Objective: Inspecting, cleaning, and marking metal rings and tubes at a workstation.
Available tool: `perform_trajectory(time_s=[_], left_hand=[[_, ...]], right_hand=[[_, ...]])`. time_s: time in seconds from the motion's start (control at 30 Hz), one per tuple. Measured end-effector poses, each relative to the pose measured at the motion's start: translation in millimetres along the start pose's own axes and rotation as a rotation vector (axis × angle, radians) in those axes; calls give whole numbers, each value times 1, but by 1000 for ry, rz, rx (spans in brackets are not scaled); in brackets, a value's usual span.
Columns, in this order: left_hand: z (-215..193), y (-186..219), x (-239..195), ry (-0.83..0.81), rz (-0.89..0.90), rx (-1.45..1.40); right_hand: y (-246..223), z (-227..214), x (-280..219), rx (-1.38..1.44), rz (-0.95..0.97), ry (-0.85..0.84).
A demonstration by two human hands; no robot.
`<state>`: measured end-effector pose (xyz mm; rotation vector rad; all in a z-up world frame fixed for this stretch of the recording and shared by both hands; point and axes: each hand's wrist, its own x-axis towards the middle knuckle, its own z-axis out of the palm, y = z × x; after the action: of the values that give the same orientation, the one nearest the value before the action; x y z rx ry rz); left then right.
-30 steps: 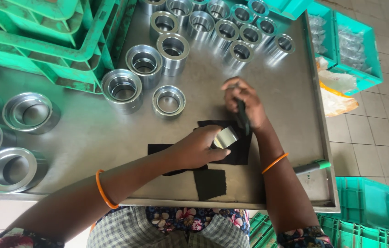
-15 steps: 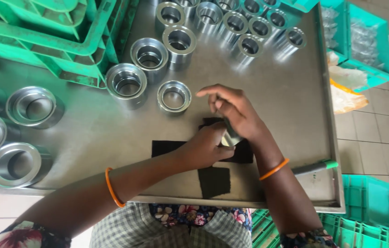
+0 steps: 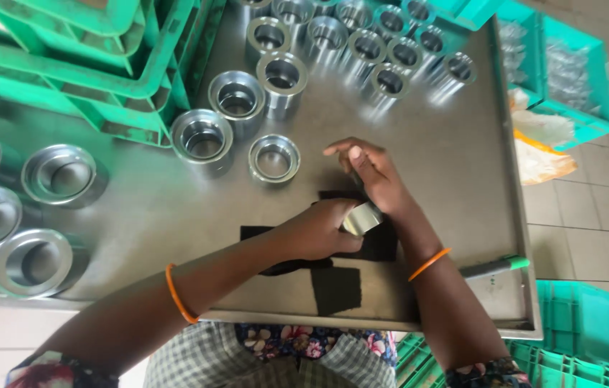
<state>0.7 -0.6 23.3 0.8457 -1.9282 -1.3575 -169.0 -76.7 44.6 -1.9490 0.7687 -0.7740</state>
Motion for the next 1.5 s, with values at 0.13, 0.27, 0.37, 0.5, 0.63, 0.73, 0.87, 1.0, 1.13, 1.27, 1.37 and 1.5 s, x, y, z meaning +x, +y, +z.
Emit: perform_trajectory(time_s=[0.13, 0.27, 0.37, 0.5, 0.63, 0.73, 0.87, 1.0, 1.13, 1.27, 1.37, 1.5], left_hand=[[-1, -1, -1, -47, -112, -37], [14, -41, 0, -69, -85, 49], [5, -22, 1, -44, -8, 111], [-3, 6, -3, -8, -44, 9], [16, -49, -1, -33, 34, 18], [11, -32, -1, -62, -45, 120], [-1, 6, -2, -15, -123, 84], [3, -1, -5, 12, -60, 27], [14, -44, -5, -43, 2, 103], [6, -7, -3, 13, 43, 141], [3, 5, -4, 51, 6, 74], [12, -27, -5, 39, 69, 46]], right_hand=[[-11, 4, -4, -11, 54, 48], [-88, 29, 12, -375, -386, -154], [-38, 13, 9, -144, -165, -91], [12, 0, 1, 109, 101, 33], [-85, 22, 10, -354, -282, -24], [-70, 25, 8, -308, -318, -129], [3, -4, -2, 32, -26, -13], [-16, 5, -3, -76, 30, 48], [-91, 31, 5, -565, -307, -177], [-28, 9, 2, -169, -158, 9], [7, 0, -7, 182, 171, 55], [-72, 20, 0, -257, -98, -35]])
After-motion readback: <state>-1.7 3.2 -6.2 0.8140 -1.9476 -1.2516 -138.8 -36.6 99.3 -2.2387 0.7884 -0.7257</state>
